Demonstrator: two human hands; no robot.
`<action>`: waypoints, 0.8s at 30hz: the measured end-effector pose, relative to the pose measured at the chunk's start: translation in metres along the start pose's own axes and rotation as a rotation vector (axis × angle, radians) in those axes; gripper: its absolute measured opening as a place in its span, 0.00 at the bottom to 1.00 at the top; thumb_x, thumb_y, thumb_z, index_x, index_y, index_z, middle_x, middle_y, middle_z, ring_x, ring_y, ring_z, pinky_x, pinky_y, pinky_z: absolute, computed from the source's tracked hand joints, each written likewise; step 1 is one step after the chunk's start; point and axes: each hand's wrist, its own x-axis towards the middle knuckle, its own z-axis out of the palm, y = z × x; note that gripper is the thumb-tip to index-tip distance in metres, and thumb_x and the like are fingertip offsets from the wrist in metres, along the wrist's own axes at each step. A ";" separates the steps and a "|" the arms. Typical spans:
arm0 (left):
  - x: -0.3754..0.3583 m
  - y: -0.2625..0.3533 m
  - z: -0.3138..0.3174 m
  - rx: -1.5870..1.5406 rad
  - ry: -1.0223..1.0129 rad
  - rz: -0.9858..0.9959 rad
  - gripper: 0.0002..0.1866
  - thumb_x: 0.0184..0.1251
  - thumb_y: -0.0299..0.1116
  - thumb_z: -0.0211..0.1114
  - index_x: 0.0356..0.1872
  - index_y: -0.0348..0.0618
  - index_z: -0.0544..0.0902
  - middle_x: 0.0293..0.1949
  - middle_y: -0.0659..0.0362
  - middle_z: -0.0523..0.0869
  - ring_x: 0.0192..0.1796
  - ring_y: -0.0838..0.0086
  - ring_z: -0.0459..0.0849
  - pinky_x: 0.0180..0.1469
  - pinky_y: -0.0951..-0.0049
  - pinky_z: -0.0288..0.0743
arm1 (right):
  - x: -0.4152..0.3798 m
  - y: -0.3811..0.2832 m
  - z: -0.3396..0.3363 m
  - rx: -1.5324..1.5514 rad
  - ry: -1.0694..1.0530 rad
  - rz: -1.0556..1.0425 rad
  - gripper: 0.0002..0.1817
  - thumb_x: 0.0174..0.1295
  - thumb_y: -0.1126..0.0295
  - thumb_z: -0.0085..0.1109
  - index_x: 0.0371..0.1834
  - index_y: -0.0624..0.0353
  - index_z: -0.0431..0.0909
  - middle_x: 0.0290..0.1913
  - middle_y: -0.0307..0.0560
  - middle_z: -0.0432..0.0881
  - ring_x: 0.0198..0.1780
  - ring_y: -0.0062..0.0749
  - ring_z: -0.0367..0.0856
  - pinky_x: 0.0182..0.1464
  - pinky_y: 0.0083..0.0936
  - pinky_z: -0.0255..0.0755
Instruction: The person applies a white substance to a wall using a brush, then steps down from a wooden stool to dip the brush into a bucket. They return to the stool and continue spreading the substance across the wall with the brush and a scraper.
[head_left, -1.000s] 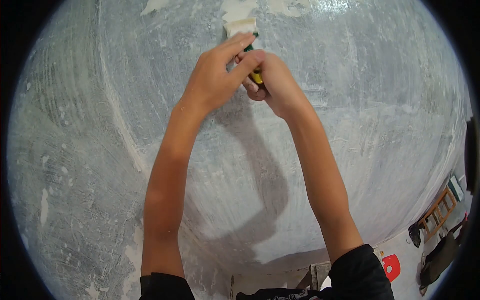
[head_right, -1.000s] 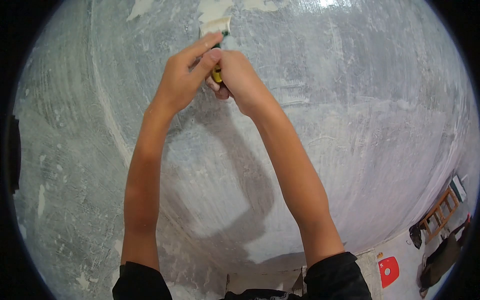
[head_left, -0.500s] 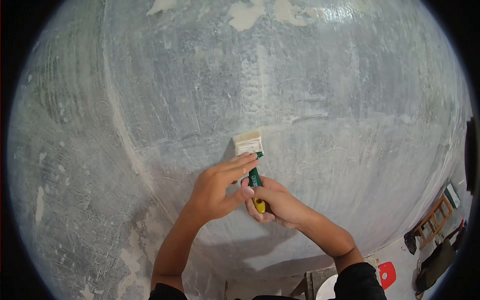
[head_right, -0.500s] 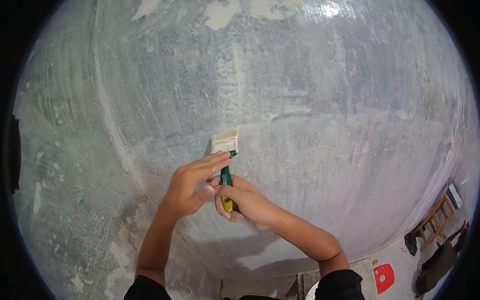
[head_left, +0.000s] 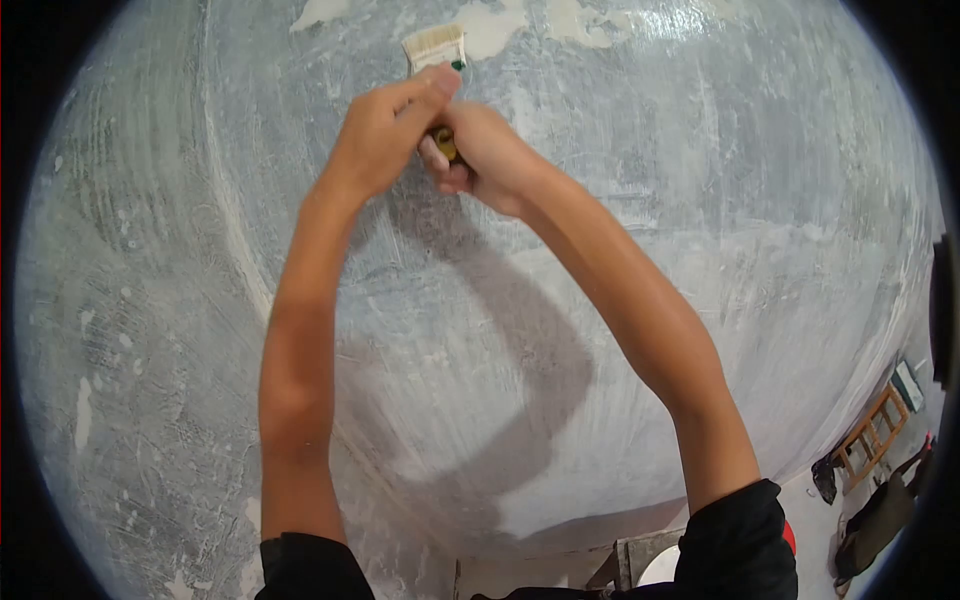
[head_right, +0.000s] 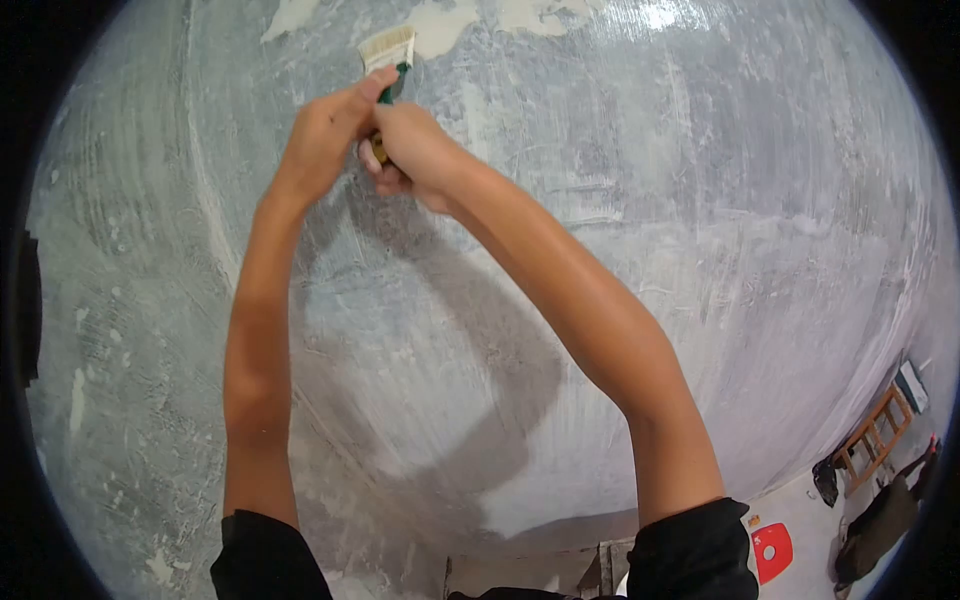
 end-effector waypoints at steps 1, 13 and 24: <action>-0.007 -0.003 0.003 0.056 -0.067 -0.088 0.36 0.80 0.60 0.50 0.64 0.33 0.81 0.67 0.43 0.79 0.73 0.56 0.75 0.72 0.62 0.68 | -0.006 0.014 -0.003 0.005 0.003 0.002 0.19 0.79 0.59 0.38 0.28 0.52 0.68 0.18 0.35 0.67 0.20 0.20 0.58 0.24 0.21 0.56; -0.137 0.018 0.050 -0.084 -0.324 -0.259 0.30 0.80 0.52 0.56 0.52 0.26 0.85 0.65 0.39 0.81 0.74 0.51 0.72 0.72 0.59 0.69 | -0.143 0.109 0.029 0.554 0.050 0.418 0.22 0.77 0.62 0.42 0.19 0.53 0.65 0.16 0.36 0.67 0.16 0.20 0.60 0.22 0.20 0.58; -0.211 0.050 0.071 -0.002 -0.282 -0.164 0.34 0.72 0.50 0.65 0.70 0.35 0.75 0.74 0.45 0.71 0.79 0.54 0.66 0.75 0.58 0.65 | -0.200 0.129 0.032 0.420 0.006 0.384 0.11 0.74 0.59 0.54 0.45 0.52 0.67 0.22 0.37 0.70 0.22 0.23 0.67 0.24 0.20 0.63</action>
